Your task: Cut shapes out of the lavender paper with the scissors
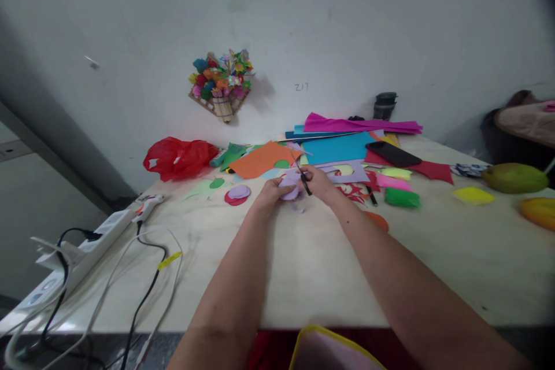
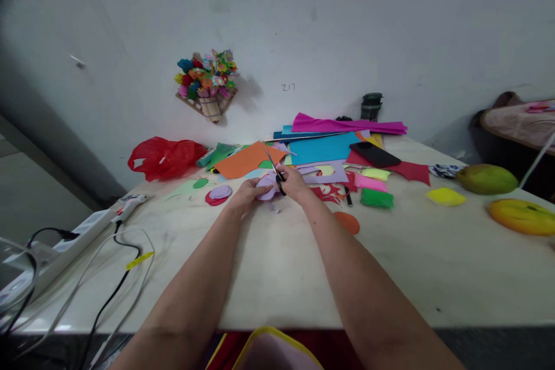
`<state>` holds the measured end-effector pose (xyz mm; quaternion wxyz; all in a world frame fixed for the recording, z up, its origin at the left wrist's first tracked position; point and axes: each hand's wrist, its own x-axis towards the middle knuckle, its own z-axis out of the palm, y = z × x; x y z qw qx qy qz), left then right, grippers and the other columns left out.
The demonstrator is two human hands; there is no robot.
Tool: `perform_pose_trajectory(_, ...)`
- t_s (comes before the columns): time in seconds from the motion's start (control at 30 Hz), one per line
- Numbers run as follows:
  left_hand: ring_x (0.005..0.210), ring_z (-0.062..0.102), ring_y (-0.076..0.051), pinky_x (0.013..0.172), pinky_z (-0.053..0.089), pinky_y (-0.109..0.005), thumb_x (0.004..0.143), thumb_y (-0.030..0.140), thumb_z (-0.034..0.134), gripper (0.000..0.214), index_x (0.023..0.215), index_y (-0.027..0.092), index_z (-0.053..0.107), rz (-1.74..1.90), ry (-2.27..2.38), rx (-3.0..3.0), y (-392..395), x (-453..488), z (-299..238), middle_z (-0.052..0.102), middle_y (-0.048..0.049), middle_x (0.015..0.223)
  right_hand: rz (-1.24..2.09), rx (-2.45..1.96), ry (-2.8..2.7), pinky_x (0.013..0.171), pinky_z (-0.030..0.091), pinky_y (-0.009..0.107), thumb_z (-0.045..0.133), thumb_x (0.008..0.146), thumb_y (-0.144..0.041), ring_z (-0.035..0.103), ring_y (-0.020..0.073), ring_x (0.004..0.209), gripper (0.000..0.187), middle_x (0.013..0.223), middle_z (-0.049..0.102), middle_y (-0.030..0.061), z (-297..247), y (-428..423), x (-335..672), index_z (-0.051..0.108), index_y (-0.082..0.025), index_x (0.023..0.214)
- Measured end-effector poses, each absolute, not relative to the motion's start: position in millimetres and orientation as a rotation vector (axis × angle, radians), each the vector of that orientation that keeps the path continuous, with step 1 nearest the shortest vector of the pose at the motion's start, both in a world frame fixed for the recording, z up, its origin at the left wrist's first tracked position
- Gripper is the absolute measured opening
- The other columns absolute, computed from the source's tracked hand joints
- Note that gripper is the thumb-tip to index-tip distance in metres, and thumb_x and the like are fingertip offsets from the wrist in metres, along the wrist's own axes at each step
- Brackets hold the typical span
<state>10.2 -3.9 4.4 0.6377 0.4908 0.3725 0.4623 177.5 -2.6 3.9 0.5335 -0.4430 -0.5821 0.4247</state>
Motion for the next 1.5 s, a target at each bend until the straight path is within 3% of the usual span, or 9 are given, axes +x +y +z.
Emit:
perform_pose_trajectory(0.17, 0.055, 0.062, -0.013, 0.056, 0.049, -0.024, 0.061, 0.011, 0.09, 0.023, 0.071, 0.012, 0.069, 1.175, 0.887, 0.977, -1, 11, 6, 0.069, -0.0041, 0.063, 0.841, -1.122, -1.349, 0.059, 0.048, 0.028, 0.068, 0.056, -0.026, 0.065, 0.019, 0.067, 0.038, 0.066, 0.066, -0.0028, 4, 1, 174, 0.062, -0.02, 0.093)
perform_pose_trajectory(0.37, 0.075, 0.071, -0.017, 0.071, 0.057, -0.028, 0.068, 0.008, 0.086, 0.026, 0.091, 0.011, 0.074, 1.233, 0.765, 0.881, -4, 16, 5, 0.077, -0.0092, 0.09, 0.782, -1.132, -1.202, 0.06, 0.05, 0.03, 0.069, 0.058, -0.032, 0.065, 0.0204, 0.068, 0.038, 0.068, 0.066, -0.0016, 1, 5, 169, 0.061, -0.021, 0.093)
perform_pose_trajectory(0.5, 0.076, 0.074, -0.019, 0.063, 0.057, -0.024, 0.07, 0.015, 0.088, 0.024, 0.089, 0.011, 0.073, 1.27, 0.797, 0.866, -2, 17, 2, 0.077, -0.0088, 0.084, 0.851, -1.117, -1.155, 0.056, 0.049, 0.029, 0.074, 0.058, -0.036, 0.062, 0.0178, 0.061, 0.041, 0.064, 0.064, -0.0037, 0, 5, 165, 0.061, -0.021, 0.094)
perform_pose_trajectory(0.63, 0.081, 0.077, -0.022, 0.06, 0.058, -0.022, 0.07, 0.019, 0.09, 0.029, 0.092, 0.012, 0.072, 1.305, 0.847, 0.837, 3, 14, 0, 0.077, -0.0092, 0.086, 0.959, -1.209, -1.181, 0.047, 0.046, 0.026, 0.077, 0.065, -0.035, 0.056, 0.0142, 0.046, 0.032, 0.056, 0.06, -0.0056, 4, -2, 166, 0.062, -0.022, 0.09)
perform_pose_trajectory(0.8, 0.073, 0.077, -0.019, 0.06, 0.06, -0.021, 0.075, 0.018, 0.087, 0.027, 0.095, 0.012, 0.07, 1.337, 0.837, 0.774, 4, 12, 0, 0.076, -0.008, 0.081, 1.094, -1.249, -1.344, 0.036, 0.031, 0.019, 0.075, 0.075, -0.035, 0.053, 0.0114, 0.04, 0.022, 0.052, 0.059, -0.004, 11, -17, 172, 0.061, -0.02, 0.082)
perform_pose_trajectory(0.9, 0.064, 0.074, -0.016, 0.057, 0.06, -0.02, 0.077, 0.014, 0.083, 0.021, 0.093, 0.011, 0.069, 1.344, 0.815, 0.739, 3, 11, 2, 0.076, -0.0072, 0.078, 1.196, -1.223, -1.424, 0.033, 0.026, 0.018, 0.072, 0.081, -0.041, 0.053, 0.0103, 0.039, 0.025, 0.054, 0.061, -0.0025, 11, -21, 175, 0.06, -0.02, 0.08)
perform_pose_trajectory(1.03, 0.064, 0.072, -0.015, 0.058, 0.06, -0.02, 0.079, 0.007, 0.079, 0.013, 0.089, 0.01, 0.07, 1.396, 0.791, 0.689, 4, 11, 2, 0.076, -0.0069, 0.077, 1.249, -1.178, -1.495, 0.033, 0.027, 0.017, 0.073, 0.082, -0.045, 0.054, 0.0095, 0.039, 0.03, 0.055, 0.063, -0.0019, 8, -22, 176, 0.058, -0.019, 0.078)
perform_pose_trajectory(1.27, 0.082, 0.077, -0.022, 0.072, 0.064, -0.028, 0.078, 0.008, 0.079, 0.018, 0.094, 0.011, 0.072, 1.385, 0.778, 0.668, 6, 10, -1, 0.078, -0.01, 0.086, 1.301, -1.152, -1.527, 0.033, 0.027, 0.018, 0.073, 0.08, -0.046, 0.053, 0.0088, 0.037, 0.032, 0.053, 0.062, -0.0021, 11, -26, 176, 0.057, -0.019, 0.074)
perform_pose_trajectory(1.5, 0.084, 0.077, -0.022, 0.068, 0.063, -0.026, 0.082, 0.004, 0.073, 0.01, 0.091, 0.009, 0.071, 1.377, 0.777, 0.673, 3, 11, 1, 0.078, -0.012, 0.089, 1.294, -1.174, -1.529, 0.034, 0.027, 0.017, 0.07, 0.078, -0.043, 0.052, 0.0086, 0.037, 0.029, 0.052, 0.061, -0.0029, 12, -27, 176, 0.056, -0.019, 0.074)
